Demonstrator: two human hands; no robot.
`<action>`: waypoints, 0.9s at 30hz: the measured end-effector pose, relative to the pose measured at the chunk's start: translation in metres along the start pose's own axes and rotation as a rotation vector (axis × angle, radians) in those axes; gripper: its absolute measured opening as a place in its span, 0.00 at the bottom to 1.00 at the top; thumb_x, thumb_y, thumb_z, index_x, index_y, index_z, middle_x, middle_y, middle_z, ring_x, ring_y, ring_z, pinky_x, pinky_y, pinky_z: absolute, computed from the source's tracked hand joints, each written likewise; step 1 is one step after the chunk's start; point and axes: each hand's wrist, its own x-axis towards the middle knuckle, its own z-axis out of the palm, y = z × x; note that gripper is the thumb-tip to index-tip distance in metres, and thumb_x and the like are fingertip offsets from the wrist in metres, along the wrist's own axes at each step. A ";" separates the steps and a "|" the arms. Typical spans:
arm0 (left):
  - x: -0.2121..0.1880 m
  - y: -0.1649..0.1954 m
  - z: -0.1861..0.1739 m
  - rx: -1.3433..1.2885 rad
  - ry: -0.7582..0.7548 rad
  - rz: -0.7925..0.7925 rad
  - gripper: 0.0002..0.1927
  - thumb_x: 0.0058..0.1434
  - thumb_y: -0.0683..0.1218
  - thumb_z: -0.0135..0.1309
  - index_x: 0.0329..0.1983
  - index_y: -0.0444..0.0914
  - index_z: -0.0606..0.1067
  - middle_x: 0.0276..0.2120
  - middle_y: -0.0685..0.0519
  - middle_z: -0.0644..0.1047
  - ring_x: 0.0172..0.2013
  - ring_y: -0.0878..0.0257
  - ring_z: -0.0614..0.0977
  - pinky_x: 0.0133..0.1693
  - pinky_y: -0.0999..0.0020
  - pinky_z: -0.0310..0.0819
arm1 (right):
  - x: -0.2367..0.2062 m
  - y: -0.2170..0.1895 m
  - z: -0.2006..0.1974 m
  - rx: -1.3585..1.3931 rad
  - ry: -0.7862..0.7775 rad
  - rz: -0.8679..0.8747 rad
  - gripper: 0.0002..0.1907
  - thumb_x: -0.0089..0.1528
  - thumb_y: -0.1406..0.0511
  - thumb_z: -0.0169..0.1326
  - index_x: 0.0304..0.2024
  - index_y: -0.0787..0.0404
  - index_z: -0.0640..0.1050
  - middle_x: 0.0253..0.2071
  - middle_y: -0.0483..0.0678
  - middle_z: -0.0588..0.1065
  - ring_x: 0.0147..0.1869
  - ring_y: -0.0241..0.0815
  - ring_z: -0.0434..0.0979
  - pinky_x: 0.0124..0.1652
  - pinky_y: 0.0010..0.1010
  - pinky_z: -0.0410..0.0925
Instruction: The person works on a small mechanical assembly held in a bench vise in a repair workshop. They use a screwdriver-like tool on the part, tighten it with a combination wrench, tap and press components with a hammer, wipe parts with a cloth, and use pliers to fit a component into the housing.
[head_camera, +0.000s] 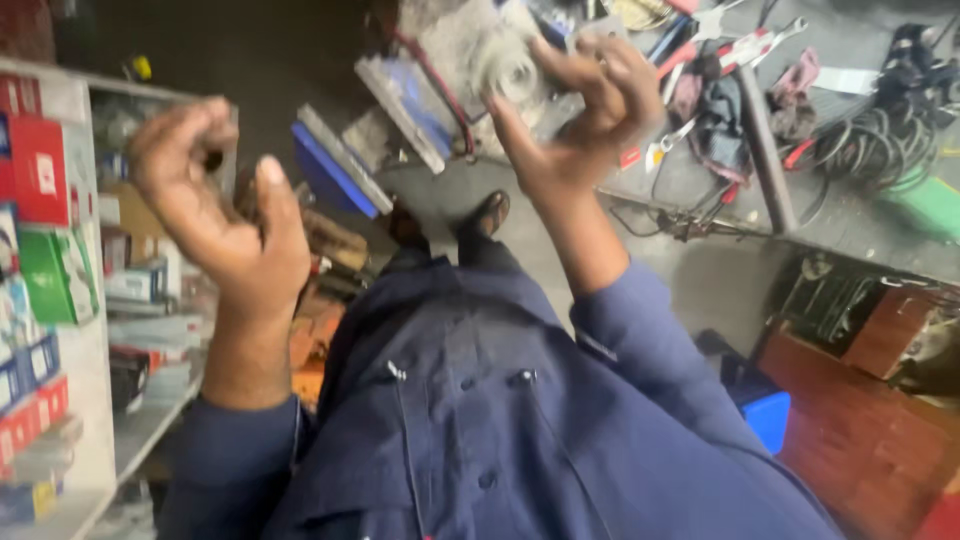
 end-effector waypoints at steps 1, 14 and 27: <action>0.001 0.001 0.001 0.003 -0.015 -0.013 0.22 0.78 0.34 0.53 0.69 0.37 0.60 0.62 0.50 0.65 0.55 0.62 0.70 0.57 0.70 0.68 | 0.000 -0.001 0.000 0.084 -0.077 0.141 0.52 0.56 0.73 0.74 0.70 0.50 0.53 0.54 0.52 0.74 0.63 0.48 0.74 0.66 0.41 0.66; 0.014 0.021 0.021 -0.014 -0.053 0.032 0.22 0.76 0.36 0.52 0.68 0.37 0.60 0.62 0.48 0.65 0.58 0.59 0.69 0.58 0.67 0.68 | 0.019 -0.012 -0.001 0.067 -0.134 0.159 0.46 0.58 0.70 0.74 0.68 0.56 0.58 0.54 0.51 0.75 0.63 0.47 0.76 0.63 0.39 0.67; 0.016 0.067 0.076 0.047 -0.388 0.308 0.39 0.65 0.54 0.71 0.69 0.33 0.64 0.66 0.43 0.70 0.64 0.45 0.72 0.65 0.53 0.65 | -0.010 -0.051 -0.103 1.364 -0.045 1.297 0.44 0.61 0.56 0.70 0.73 0.61 0.63 0.58 0.48 0.74 0.60 0.44 0.75 0.55 0.40 0.71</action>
